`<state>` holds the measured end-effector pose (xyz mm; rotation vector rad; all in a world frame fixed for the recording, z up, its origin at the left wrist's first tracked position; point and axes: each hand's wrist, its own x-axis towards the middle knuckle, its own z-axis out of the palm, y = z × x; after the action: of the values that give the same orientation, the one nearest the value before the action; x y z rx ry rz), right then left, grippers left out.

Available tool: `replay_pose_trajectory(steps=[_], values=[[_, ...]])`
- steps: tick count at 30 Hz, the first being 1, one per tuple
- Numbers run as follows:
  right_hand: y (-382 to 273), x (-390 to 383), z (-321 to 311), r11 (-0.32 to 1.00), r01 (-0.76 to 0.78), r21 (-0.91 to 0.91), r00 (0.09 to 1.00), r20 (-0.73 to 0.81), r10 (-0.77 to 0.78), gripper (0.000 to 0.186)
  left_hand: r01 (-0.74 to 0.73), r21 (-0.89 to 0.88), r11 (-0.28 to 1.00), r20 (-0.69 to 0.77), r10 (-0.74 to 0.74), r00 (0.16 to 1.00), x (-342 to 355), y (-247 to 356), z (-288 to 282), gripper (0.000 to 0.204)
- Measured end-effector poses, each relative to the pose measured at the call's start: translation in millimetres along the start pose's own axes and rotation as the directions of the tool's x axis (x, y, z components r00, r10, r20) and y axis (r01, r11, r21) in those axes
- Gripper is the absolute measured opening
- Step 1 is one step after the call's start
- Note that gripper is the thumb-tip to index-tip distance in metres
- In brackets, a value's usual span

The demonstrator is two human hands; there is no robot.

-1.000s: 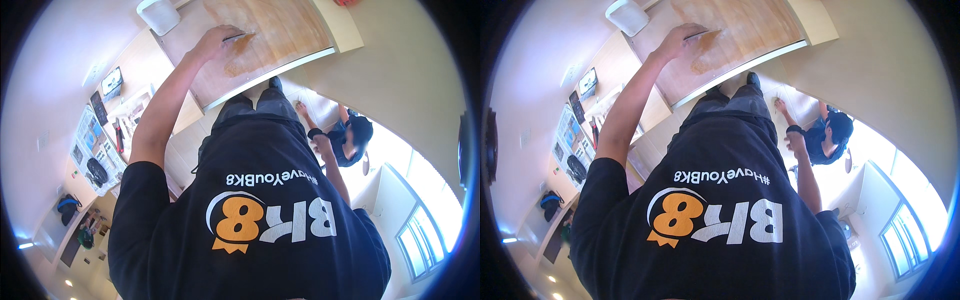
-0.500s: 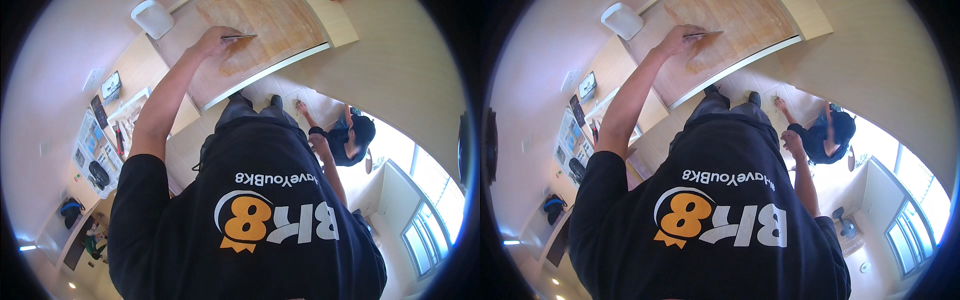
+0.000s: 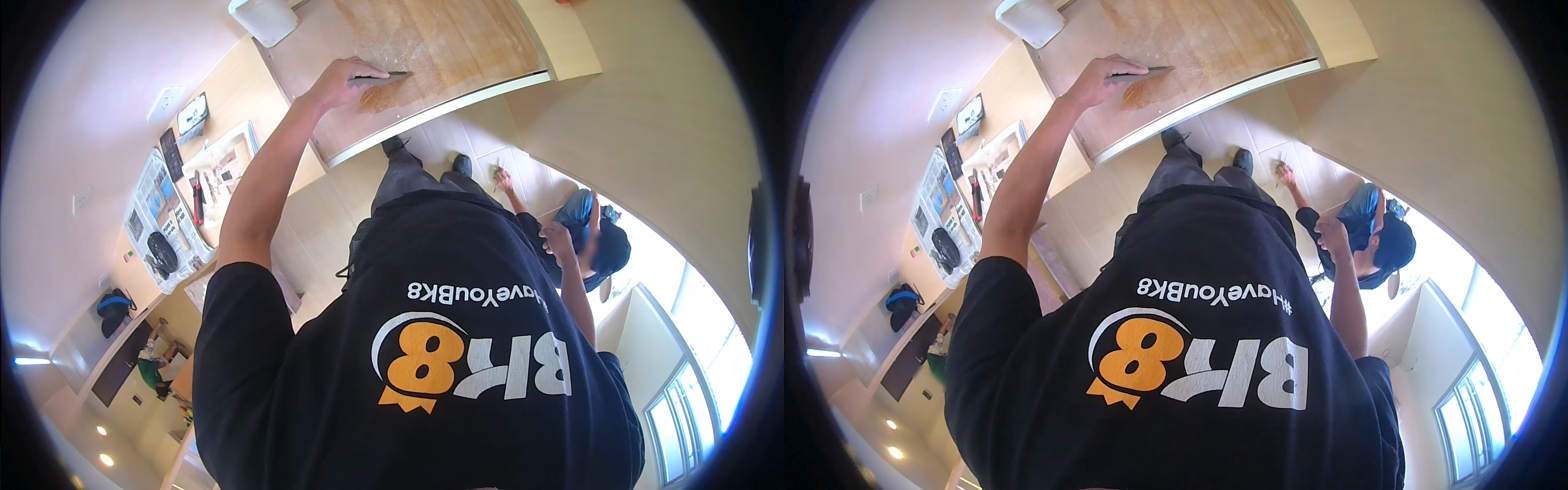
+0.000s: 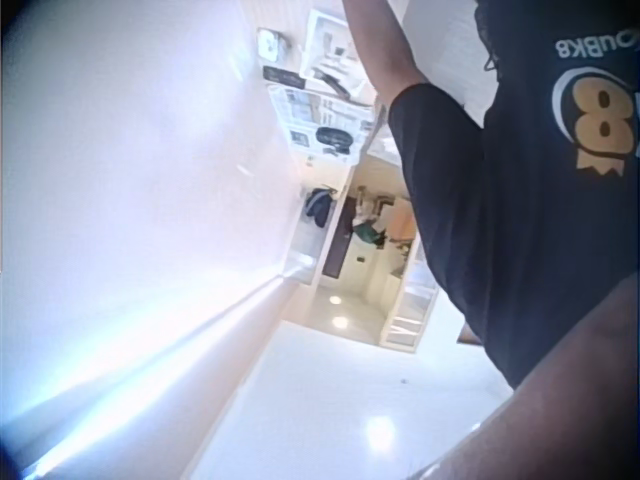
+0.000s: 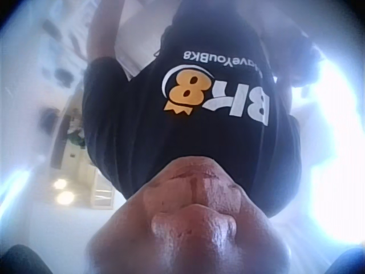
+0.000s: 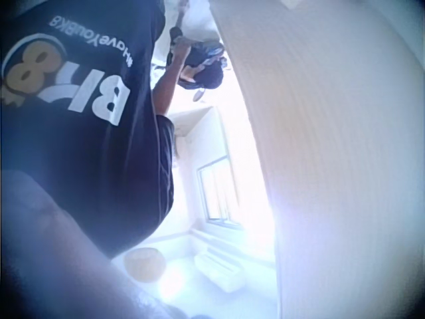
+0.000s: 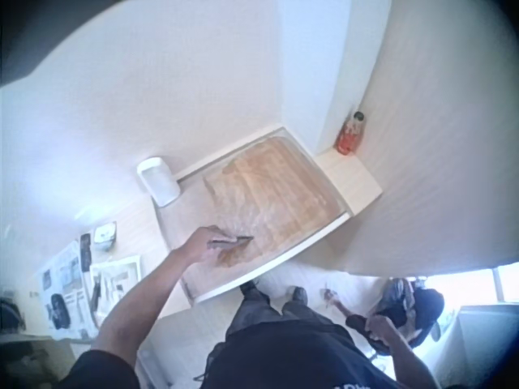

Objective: The person applies a yellowish finish to a wooden board using a small brush and a white container. They repeatedly dip the brush and spread the finish across the surface, occasionally wiping with a cloth. Another person is visible working on the floor nearby.

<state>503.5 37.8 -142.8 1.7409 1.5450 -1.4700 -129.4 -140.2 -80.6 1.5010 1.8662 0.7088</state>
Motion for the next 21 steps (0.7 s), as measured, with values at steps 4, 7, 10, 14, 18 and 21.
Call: replay_pose_trajectory(steps=[4, 7, 10, 14, 18, 21], values=[[5.7, -0.8, 1.5, 0.999, -0.037, 0.002, 0.999, 0.019, 0.037, 0.026, 0.002, -0.031, 1.000, 0.000, -0.002, 1.000, -21.9, 2.1, 1.2, 0.059], [0.6, 3.1, 2.1, 1.000, -0.007, 0.005, 0.999, 0.048, 0.006, 0.026, -0.053, -0.033, 0.998, -0.038, 0.052, 0.998, -36.3, 2.8, 3.5, 0.052], [-10.9, 8.8, 2.5, 0.997, 0.065, -0.032, 0.997, 0.053, -0.063, 0.026, -0.047, -0.015, 0.999, -0.036, 0.046, 0.998, -49.8, 2.3, 5.7, 0.057], [-29.7, 12.7, -2.2, 0.990, 0.130, -0.054, 0.991, 0.033, -0.129, 0.026, -0.064, -0.048, 0.997, -0.046, 0.062, 0.997, -62.6, 1.6, 9.1, 0.059], [-41.1, 12.6, -3.4, 0.987, 0.152, -0.052, 0.988, 0.026, -0.151, 0.026, -0.062, -0.052, 0.997, -0.147, 0.054, 0.988, -76.3, 5.0, 19.5, 0.050], [-42.9, 12.8, -1.8, 0.993, 0.113, -0.040, 0.993, 0.040, -0.111, 0.025, 0.033, -0.020, 0.999, -0.241, -0.037, 0.970, -82.5, 10.5, 33.5, 0.038]])
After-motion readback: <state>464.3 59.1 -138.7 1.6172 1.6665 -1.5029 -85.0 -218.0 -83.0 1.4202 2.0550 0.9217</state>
